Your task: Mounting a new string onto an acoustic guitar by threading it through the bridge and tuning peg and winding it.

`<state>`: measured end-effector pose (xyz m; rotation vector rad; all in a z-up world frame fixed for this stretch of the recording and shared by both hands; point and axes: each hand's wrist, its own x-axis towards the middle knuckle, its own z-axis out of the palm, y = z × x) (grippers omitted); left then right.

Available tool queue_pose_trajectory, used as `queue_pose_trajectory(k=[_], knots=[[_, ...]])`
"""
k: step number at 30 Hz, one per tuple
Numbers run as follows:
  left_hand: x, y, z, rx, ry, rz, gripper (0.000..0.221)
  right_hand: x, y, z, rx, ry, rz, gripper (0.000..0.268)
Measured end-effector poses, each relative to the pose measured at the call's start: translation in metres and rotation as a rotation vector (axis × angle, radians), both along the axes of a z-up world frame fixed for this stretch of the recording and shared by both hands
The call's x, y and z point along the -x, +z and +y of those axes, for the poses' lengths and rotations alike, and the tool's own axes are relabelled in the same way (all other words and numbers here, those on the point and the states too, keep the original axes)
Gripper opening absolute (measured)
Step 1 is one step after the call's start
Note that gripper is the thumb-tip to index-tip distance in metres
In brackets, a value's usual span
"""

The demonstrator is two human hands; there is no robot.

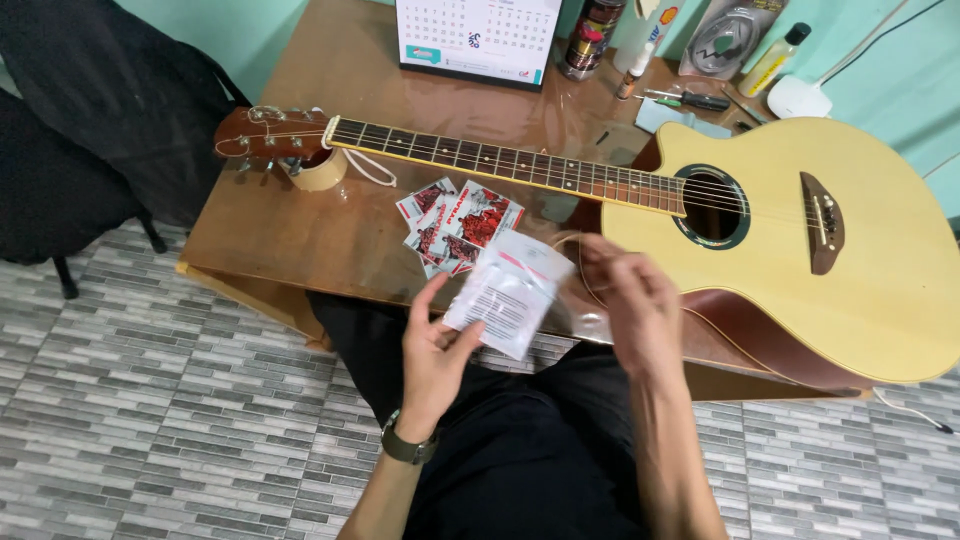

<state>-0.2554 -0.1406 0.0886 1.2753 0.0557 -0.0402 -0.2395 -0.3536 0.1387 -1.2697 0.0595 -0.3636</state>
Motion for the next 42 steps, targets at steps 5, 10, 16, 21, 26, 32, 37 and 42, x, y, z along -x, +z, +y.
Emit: queue_pose_trajectory(k=[5,10,16,21,26,32,37,42], knots=[[-0.003,0.003,0.007,0.138,0.090,0.168,0.057,0.019,-0.023,-0.005,0.285,-0.282,0.052,0.016],[-0.005,-0.017,0.007,0.145,0.055,0.167,0.050,-0.004,-0.065,0.018,-0.173,0.027,0.478,0.044],[0.007,-0.007,0.008,-0.310,0.091,-0.392,0.124,-0.012,-0.060,0.032,-0.021,0.047,0.396,0.026],[0.004,-0.014,-0.003,-1.293,-0.147,-0.878,0.114,-0.002,-0.069,0.030,0.086,0.118,0.408,0.016],[-0.019,-0.037,-0.013,-0.675,0.078,-0.725,0.032,0.012,-0.051,0.028,0.023,-0.003,0.478,0.027],[-0.103,-0.036,-0.034,0.370,0.357,0.293,0.032,0.049,-0.114,0.016,-0.046,-0.012,0.434,0.013],[-0.167,-0.082,-0.053,-0.371,0.624,0.202,0.055,0.059,-0.142,0.019,-0.028,0.055,0.421,0.022],[-0.163,-0.078,-0.057,-1.309,0.756,0.019,0.119,0.064,-0.146,0.013,-0.079,0.098,0.402,0.018]])
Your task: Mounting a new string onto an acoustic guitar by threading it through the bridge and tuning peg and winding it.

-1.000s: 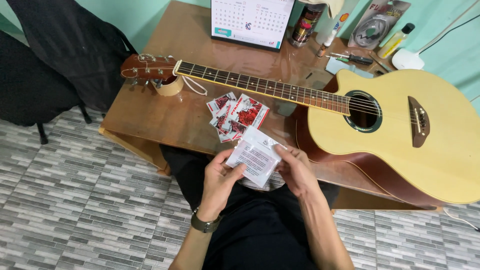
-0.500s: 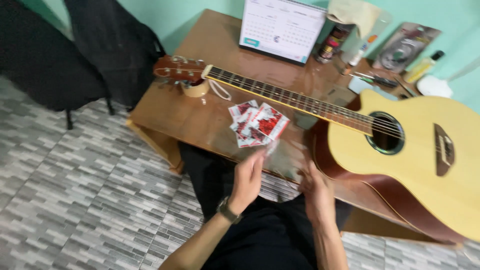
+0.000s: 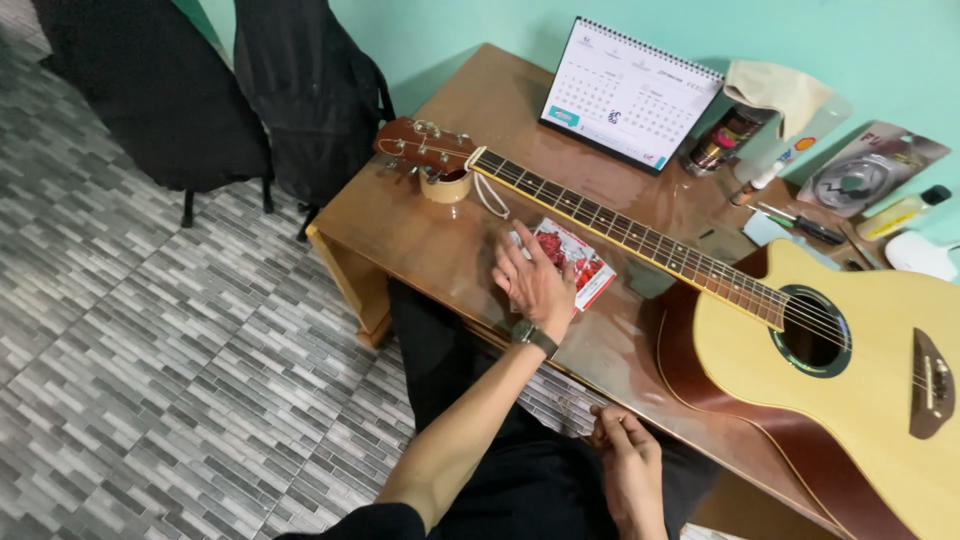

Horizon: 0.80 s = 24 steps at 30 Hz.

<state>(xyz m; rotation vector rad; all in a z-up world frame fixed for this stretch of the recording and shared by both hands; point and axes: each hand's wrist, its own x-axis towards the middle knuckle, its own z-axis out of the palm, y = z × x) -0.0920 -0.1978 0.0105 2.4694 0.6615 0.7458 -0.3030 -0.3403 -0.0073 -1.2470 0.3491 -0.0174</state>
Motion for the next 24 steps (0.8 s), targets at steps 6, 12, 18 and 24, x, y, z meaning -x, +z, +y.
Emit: queue_pose_trajectory(k=[6,12,18,24], knots=[[0.124,0.084,0.041,0.707,-1.081,0.065,0.080,-0.004,0.034,-0.010,-0.178,0.063,0.005,0.022],[0.196,0.018,0.022,1.455,-0.859,0.193,0.031,-0.013,0.086,-0.003,-0.203,0.314,-0.034,0.045],[0.195,0.063,0.029,1.403,-0.822,0.036,0.035,0.009,0.090,0.020,0.148,0.092,-0.140,0.022],[0.189,0.079,0.030,0.906,-0.774,-0.243,0.039,0.004,0.087,0.021,0.196,-0.127,-0.159,0.020]])
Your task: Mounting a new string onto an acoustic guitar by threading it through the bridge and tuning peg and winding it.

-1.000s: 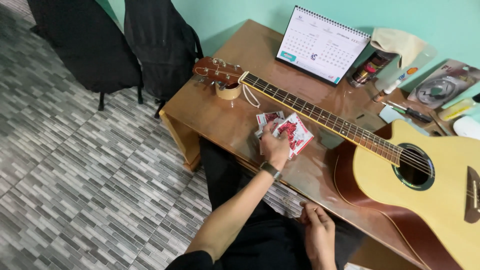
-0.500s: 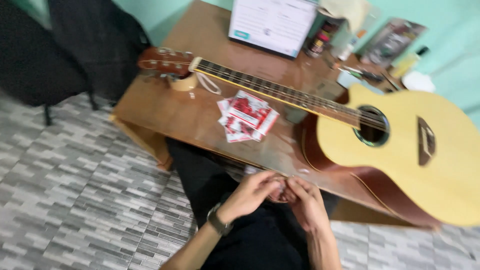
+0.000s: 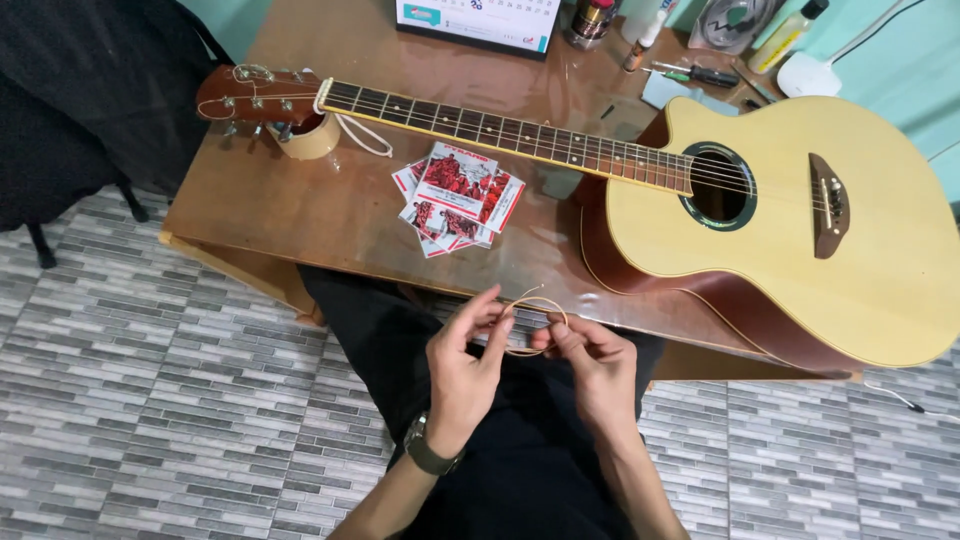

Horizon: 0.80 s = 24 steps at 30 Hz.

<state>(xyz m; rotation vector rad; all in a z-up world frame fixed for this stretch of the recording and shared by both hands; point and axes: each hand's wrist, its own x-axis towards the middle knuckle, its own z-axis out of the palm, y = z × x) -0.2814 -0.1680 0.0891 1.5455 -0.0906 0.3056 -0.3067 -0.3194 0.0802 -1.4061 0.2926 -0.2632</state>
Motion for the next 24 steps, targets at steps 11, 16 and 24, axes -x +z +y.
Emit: queue_pose_trajectory(k=[11,16,24], knots=[[-0.015,-0.012,0.004,0.398,-0.535,0.345,0.016,0.000,0.000,0.000,0.043,-0.016,-0.136,0.021],[-0.013,-0.021,0.001,0.443,-0.443,0.334,0.021,-0.004,-0.012,0.003,-0.011,-0.064,-0.188,0.013],[-0.012,0.023,-0.002,0.737,-0.202,0.609,0.053,-0.003,-0.001,0.008,0.026,-0.232,-0.220,0.008]])
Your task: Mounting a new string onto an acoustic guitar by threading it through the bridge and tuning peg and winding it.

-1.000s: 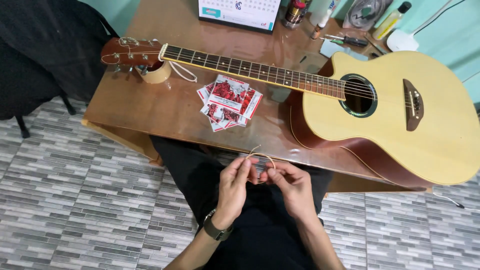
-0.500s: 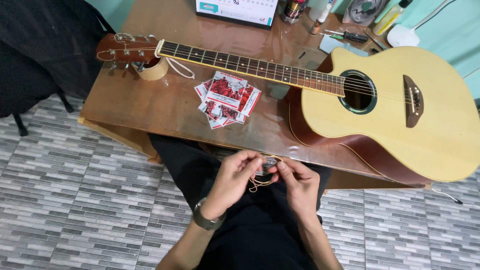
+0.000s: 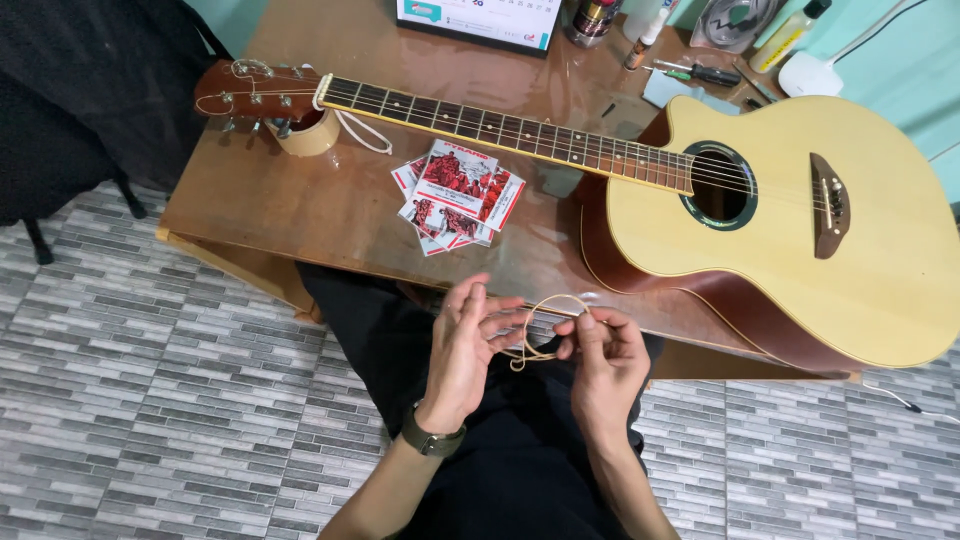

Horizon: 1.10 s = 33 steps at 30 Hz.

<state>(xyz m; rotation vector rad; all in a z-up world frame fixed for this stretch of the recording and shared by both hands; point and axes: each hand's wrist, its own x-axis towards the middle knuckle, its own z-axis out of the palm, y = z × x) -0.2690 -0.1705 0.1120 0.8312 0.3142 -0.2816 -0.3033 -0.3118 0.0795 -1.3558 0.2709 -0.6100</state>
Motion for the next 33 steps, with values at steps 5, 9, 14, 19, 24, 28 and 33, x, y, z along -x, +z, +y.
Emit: queue_pose_trajectory(k=[5,9,14,19,24,28,33], knots=[[0.014,-0.023,0.010,-0.675,0.490,-0.440,0.062,0.001,0.010,-0.002,0.037,-0.073,0.014,0.007],[0.019,0.023,0.032,-1.023,0.471,-0.761,0.034,0.004,0.021,0.002,0.031,-0.057,0.039,0.006],[0.000,-0.005,0.005,-0.397,-0.149,-0.422,0.039,-0.005,-0.001,-0.003,0.033,0.089,-0.051,0.012],[-0.006,-0.014,-0.008,-0.275,0.065,-0.227,0.026,0.003,0.005,-0.004,0.119,0.278,0.017,0.034],[-0.009,-0.039,-0.002,-0.304,0.221,-0.233,0.022,0.008,-0.014,-0.016,-0.004,0.313,0.194,0.015],[-0.010,-0.038,0.001,-0.292,0.218,-0.249,0.020,-0.002,-0.005,-0.026,0.175,0.348,0.238,0.012],[-0.006,-0.032,-0.002,-0.217,0.133,-0.230,0.022,-0.009,0.010,-0.018,0.232,0.344,0.228,0.017]])
